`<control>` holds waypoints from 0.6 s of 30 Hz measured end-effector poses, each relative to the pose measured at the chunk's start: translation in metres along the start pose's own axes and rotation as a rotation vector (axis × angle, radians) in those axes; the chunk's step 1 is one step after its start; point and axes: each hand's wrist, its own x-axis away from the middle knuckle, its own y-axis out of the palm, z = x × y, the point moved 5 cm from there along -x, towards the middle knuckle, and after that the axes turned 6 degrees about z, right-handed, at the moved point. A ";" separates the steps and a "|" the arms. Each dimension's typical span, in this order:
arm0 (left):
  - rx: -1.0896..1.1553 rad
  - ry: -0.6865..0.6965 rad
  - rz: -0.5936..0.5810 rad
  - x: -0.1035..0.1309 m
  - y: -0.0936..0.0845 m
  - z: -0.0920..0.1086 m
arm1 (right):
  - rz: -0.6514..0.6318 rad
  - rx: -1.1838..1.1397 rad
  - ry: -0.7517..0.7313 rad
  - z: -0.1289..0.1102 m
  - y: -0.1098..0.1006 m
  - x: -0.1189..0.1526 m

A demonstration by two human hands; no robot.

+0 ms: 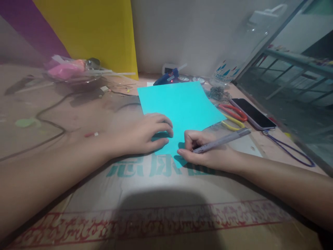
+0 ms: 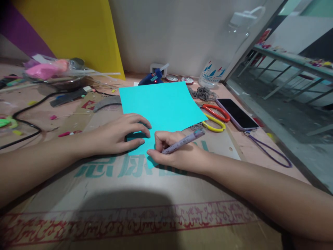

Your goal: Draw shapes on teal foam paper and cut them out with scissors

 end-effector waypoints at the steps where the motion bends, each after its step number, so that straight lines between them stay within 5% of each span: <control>1: 0.000 0.001 0.000 0.000 0.000 0.000 | 0.008 0.015 -0.015 -0.001 -0.001 0.000; 13: 0.002 0.000 -0.004 0.001 0.001 -0.001 | 0.006 0.066 -0.013 -0.002 -0.001 0.000; 18: 0.004 0.013 0.014 0.002 0.000 -0.001 | 0.121 -0.083 0.061 0.005 -0.009 0.000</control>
